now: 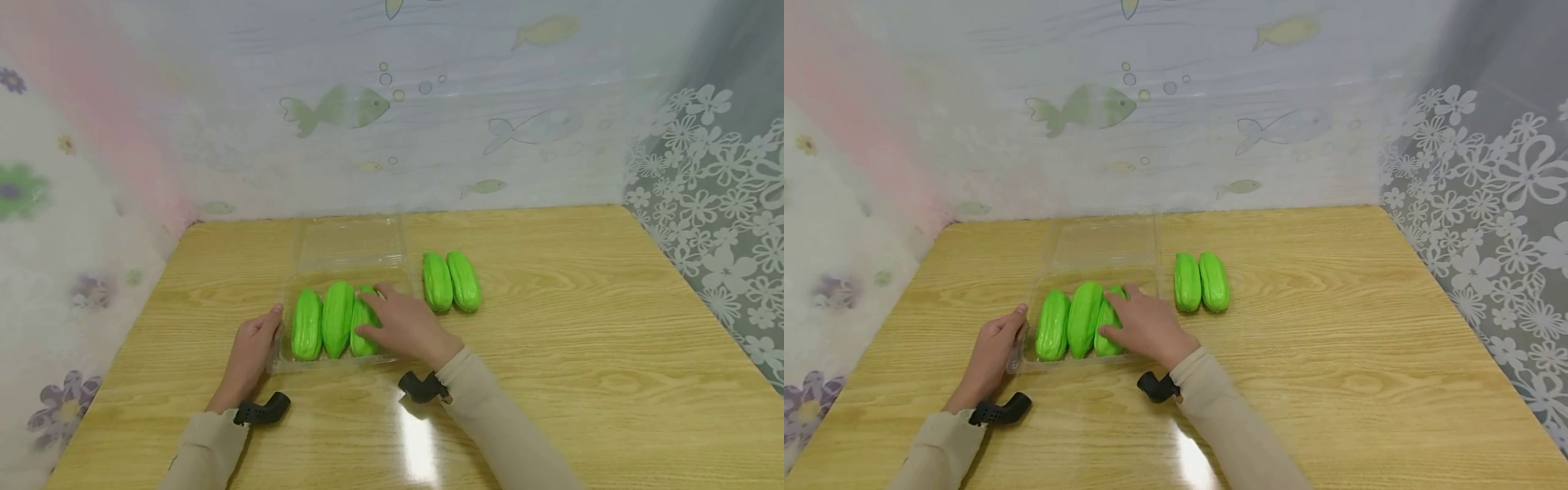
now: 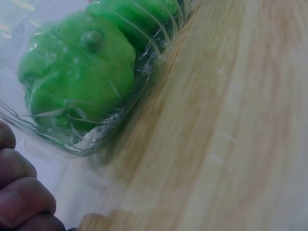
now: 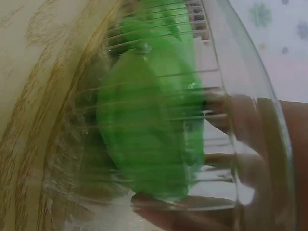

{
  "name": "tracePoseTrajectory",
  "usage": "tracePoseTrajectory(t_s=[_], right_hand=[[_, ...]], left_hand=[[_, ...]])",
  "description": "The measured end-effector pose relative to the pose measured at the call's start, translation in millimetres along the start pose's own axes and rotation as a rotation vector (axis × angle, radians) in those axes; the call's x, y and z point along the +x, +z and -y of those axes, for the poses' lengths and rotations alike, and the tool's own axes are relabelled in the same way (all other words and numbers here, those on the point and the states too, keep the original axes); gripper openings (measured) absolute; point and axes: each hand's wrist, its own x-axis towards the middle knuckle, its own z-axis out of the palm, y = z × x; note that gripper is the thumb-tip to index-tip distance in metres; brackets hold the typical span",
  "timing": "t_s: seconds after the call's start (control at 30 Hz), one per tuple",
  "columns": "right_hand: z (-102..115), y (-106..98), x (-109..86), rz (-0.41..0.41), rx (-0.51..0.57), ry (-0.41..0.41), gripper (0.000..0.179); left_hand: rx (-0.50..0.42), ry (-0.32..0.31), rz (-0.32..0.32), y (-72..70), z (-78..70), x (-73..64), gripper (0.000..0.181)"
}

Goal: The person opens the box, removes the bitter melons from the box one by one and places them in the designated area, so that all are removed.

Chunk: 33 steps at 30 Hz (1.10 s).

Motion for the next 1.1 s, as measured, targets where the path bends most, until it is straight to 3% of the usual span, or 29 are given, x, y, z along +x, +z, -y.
tracePoseTrajectory(t_s=[0.2, 0.5, 0.87, 1.1], right_hand=[[5.7, 0.8, -1.5, 0.083, -0.046, 0.010, 0.071], [8.6, 3.5, -1.9, 0.048, -0.069, -0.004, 0.073], [8.0, 4.0, 0.0, -0.031, 0.030, 0.010, 0.063], [2.7, 3.5, 3.9, -0.126, 0.189, -0.040, 0.052]], left_hand=[[-0.003, 0.011, -0.002, 0.3, 0.5, -0.3, 0.059], [-0.005, 0.006, -0.006, 0.3, 1.5, 0.0, 0.059], [-0.015, -0.002, 0.006, 0.1, 2.1, 0.4, 0.060], [0.001, 0.000, 0.004, 0.1, 1.7, -0.1, 0.060]])
